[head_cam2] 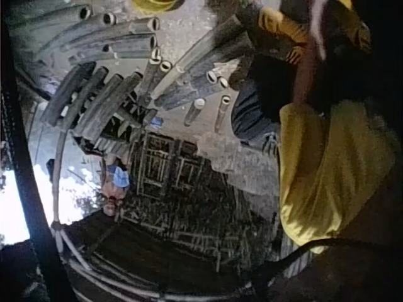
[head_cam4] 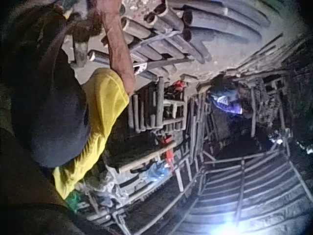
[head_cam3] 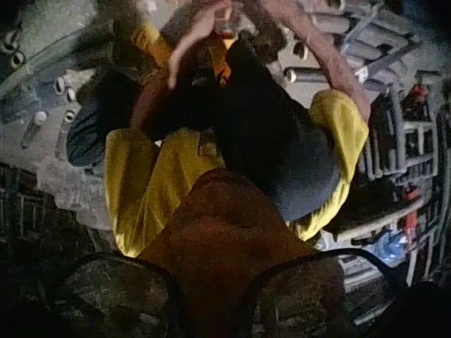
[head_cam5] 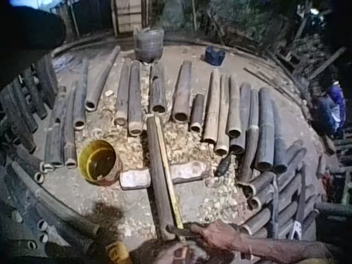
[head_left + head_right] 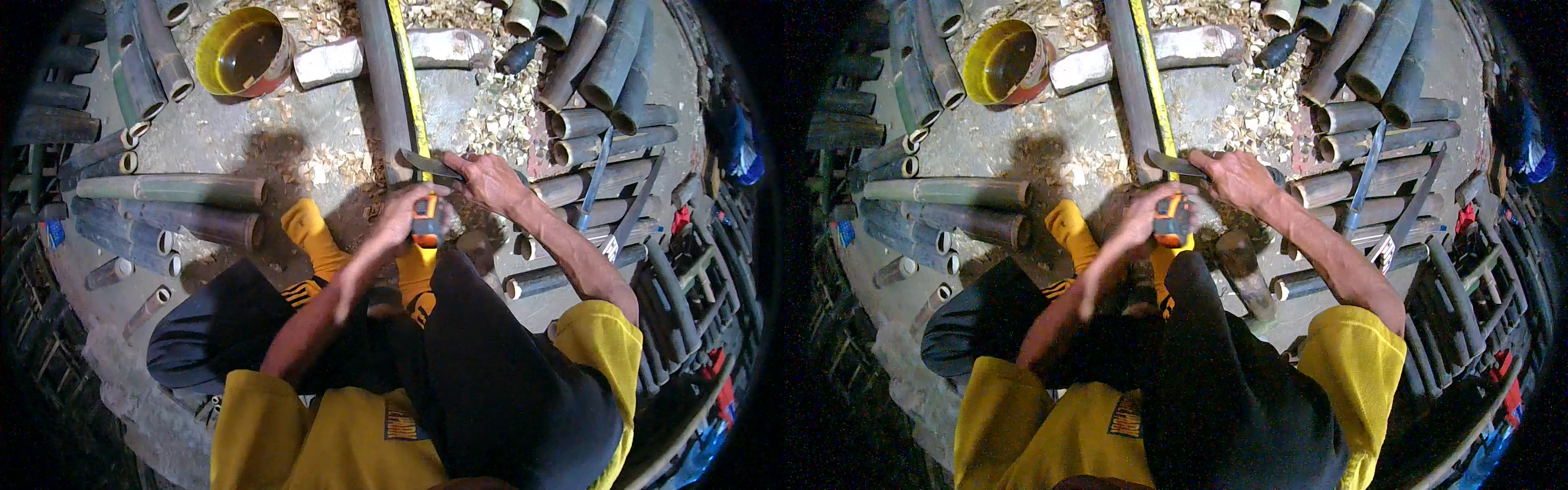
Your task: The person cuts bamboo pieces using a large knife and measures them with a tape measure.
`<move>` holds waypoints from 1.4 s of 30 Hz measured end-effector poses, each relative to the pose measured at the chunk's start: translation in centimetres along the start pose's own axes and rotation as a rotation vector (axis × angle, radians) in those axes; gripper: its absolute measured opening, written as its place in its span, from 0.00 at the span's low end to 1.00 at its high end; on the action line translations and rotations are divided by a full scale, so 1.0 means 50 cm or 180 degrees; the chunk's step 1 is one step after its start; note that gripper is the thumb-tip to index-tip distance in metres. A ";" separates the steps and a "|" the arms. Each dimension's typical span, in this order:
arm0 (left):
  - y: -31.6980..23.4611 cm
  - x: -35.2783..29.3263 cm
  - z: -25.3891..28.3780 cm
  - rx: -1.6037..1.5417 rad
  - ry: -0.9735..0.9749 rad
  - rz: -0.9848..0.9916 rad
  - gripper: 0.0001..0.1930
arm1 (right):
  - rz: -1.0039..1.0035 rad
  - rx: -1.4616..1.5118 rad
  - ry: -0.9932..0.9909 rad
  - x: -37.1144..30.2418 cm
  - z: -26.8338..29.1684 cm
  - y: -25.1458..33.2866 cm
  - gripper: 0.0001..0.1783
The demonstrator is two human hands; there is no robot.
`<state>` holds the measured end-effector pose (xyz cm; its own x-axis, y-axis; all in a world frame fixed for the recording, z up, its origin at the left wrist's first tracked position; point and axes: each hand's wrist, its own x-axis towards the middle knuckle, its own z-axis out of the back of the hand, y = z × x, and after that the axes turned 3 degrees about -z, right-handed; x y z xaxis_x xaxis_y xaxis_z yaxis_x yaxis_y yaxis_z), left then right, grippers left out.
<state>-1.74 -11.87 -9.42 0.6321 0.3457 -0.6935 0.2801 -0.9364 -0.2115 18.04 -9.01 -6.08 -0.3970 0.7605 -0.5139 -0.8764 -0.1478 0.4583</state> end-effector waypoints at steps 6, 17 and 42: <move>0.029 0.003 -0.057 0.0299 -0.0231 -0.0679 0.16 | -0.1356 0.0195 -0.0693 -0.106 0.030 -0.016 0.24; -0.042 -0.080 0.077 0.0168 -0.1018 -0.1462 0.15 | -0.1944 0.1122 -0.2341 0.002 -0.179 -0.096 0.32; -0.148 -0.107 0.302 0.6862 -0.2721 -0.2879 0.21 | -0.2924 -0.0388 -0.3217 0.073 0.018 -0.322 0.39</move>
<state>-18.11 -7.72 -14.55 0.3947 0.9185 0.0225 -0.9029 0.3923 -0.1759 30.93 -3.27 -14.67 0.6582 0.7319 0.1765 -0.7529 0.6409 0.1500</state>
